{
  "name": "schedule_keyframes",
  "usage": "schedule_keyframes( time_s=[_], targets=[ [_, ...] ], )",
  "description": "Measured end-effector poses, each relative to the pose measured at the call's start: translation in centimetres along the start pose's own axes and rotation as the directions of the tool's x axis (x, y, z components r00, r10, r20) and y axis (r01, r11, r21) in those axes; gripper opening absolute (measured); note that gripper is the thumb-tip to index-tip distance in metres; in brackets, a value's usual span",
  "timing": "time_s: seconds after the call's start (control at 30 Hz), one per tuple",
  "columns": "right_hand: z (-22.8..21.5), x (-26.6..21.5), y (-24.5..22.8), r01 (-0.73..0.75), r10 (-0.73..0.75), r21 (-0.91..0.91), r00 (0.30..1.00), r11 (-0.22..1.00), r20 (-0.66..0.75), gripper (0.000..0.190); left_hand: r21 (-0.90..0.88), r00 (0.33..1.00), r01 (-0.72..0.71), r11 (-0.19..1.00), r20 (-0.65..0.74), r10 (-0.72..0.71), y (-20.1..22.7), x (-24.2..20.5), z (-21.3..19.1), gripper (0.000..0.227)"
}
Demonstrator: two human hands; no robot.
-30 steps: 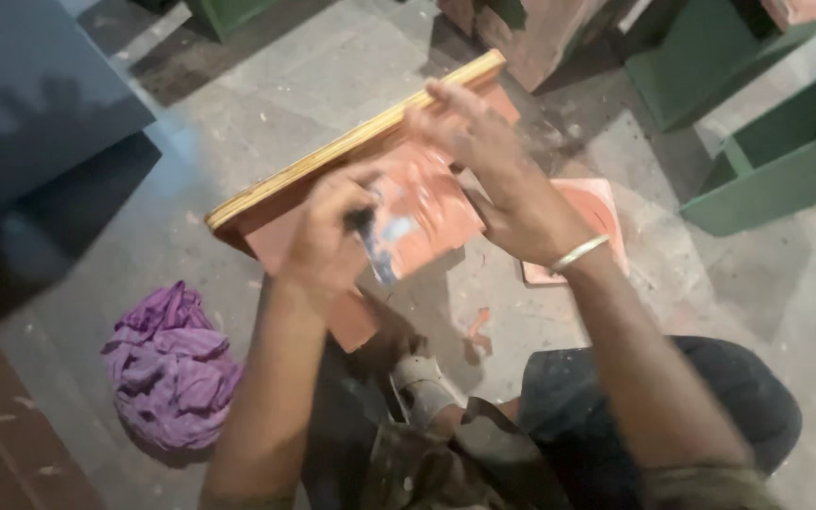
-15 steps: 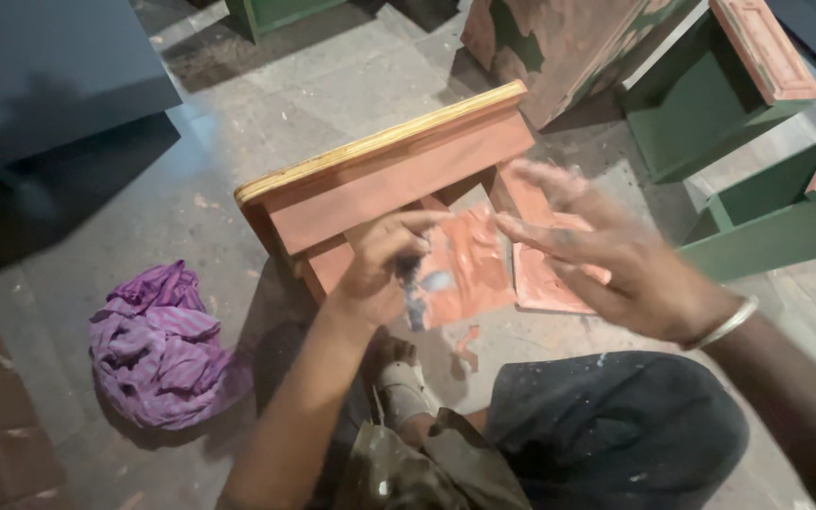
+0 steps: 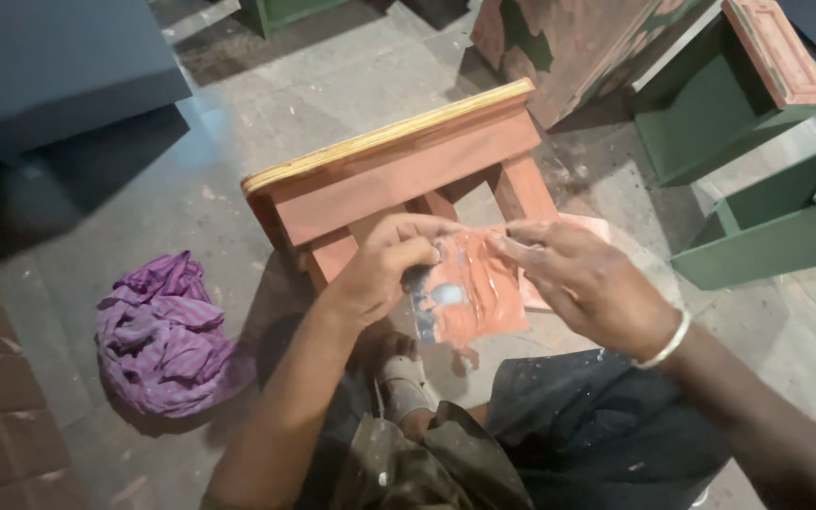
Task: The person applies wood filler to a small wooden stool using a putty knife, smoothing the surface on the legs and seat. They repeatedly scoop filler from a container and spread it evenly across the wood.
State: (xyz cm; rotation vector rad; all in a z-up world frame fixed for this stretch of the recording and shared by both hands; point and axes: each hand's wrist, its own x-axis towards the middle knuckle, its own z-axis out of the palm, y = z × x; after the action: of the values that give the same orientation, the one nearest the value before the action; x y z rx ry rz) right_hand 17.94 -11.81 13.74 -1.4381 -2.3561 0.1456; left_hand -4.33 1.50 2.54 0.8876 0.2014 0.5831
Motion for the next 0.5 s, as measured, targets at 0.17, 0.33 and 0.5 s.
schedule_keyframes(
  time_s=[0.17, 0.33, 0.5],
  targets=[
    [2.2, 0.5, -1.0, -0.176, 0.176, 0.136, 0.984, 0.975, 0.016, 0.057, -0.039, 0.935, -0.024, 0.999, -0.354, 0.009, 0.6, 0.0, -0.7, 0.032],
    [5.6, 1.4, 0.8, -0.131, 0.200, 0.457, 0.974, 0.880, -0.106, 0.042, 0.098, 0.826, -0.150, 0.984, -0.534, 0.179, 1.4, 1.0, -3.2, 0.032],
    [11.2, 5.6, 4.3, -0.161, 0.501, 0.827, 0.850, 0.539, -0.161, 0.049, 0.087, 0.761, -0.411, 0.907, -0.515, 0.394, 5.0, 2.5, -5.5, 0.010]
  ],
)
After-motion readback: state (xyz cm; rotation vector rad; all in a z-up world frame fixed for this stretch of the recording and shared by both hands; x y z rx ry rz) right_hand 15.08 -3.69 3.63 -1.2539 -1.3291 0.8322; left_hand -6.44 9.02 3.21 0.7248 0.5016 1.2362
